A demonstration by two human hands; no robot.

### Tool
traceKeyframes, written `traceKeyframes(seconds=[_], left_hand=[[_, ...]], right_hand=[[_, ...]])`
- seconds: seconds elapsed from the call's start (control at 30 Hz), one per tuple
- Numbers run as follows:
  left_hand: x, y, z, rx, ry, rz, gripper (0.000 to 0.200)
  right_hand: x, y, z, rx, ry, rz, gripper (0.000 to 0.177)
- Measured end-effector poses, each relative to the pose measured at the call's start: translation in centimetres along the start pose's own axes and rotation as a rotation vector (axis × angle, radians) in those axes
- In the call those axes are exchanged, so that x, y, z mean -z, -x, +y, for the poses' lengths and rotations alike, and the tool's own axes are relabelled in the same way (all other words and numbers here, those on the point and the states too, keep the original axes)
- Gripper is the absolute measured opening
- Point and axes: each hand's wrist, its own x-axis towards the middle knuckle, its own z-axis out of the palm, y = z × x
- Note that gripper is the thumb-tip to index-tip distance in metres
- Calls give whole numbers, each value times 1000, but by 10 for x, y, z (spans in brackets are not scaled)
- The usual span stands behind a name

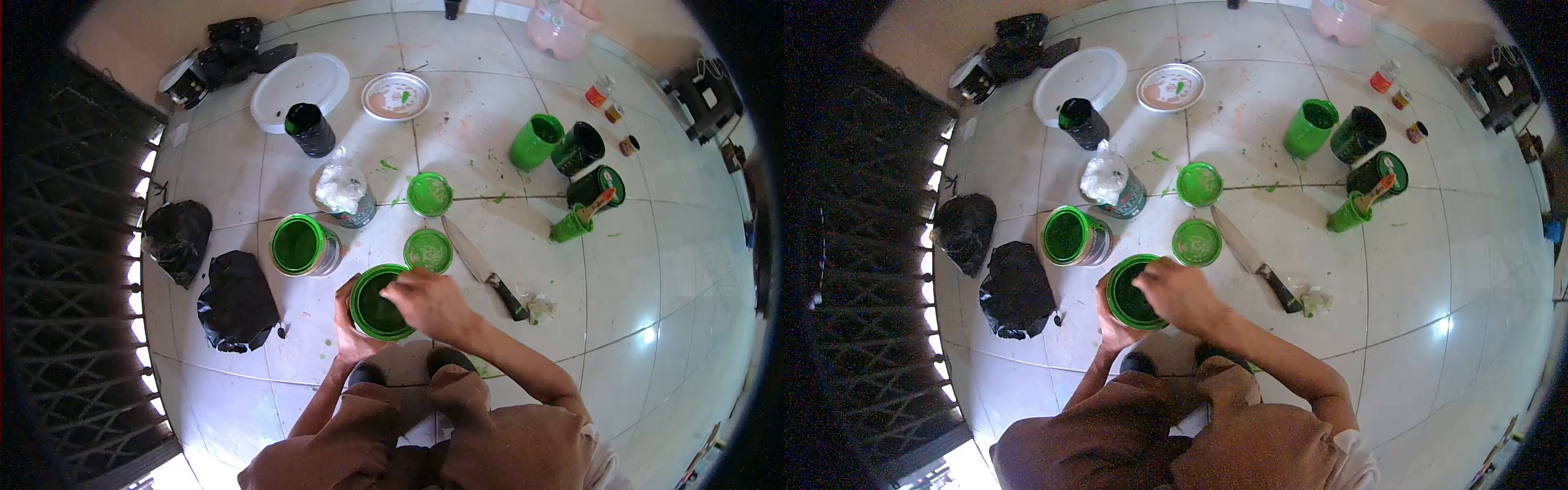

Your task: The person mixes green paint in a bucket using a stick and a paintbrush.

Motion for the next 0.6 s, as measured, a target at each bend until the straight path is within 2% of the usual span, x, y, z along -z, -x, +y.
traceKeyframes(seconds=[0.03, 0.07, 0.17, 0.33, 0.47, 0.6], left_hand=[[2, 0, 0, -34, -48, 11, 100], [4, 0, -1, -38, -41, 43, 99], [-2, 2, -5, -49, 2, 147, 98], [1, -8, 10, -108, -111, 190, 93], [-1, -15, 8, -115, -7, 254, 92], [-5, -13, 13, -69, -41, 180, 93]], right_hand=[[3, -3, 3, -10, 28, 67, 5], [13, -2, 2, -63, 87, 7, 5], [15, 5, -8, 45, -72, -95, 7], [29, -9, -16, -51, 72, 54, 10], [39, -2, -28, 33, 22, -140, 21], [43, -13, -31, 20, 138, -143, 19]])
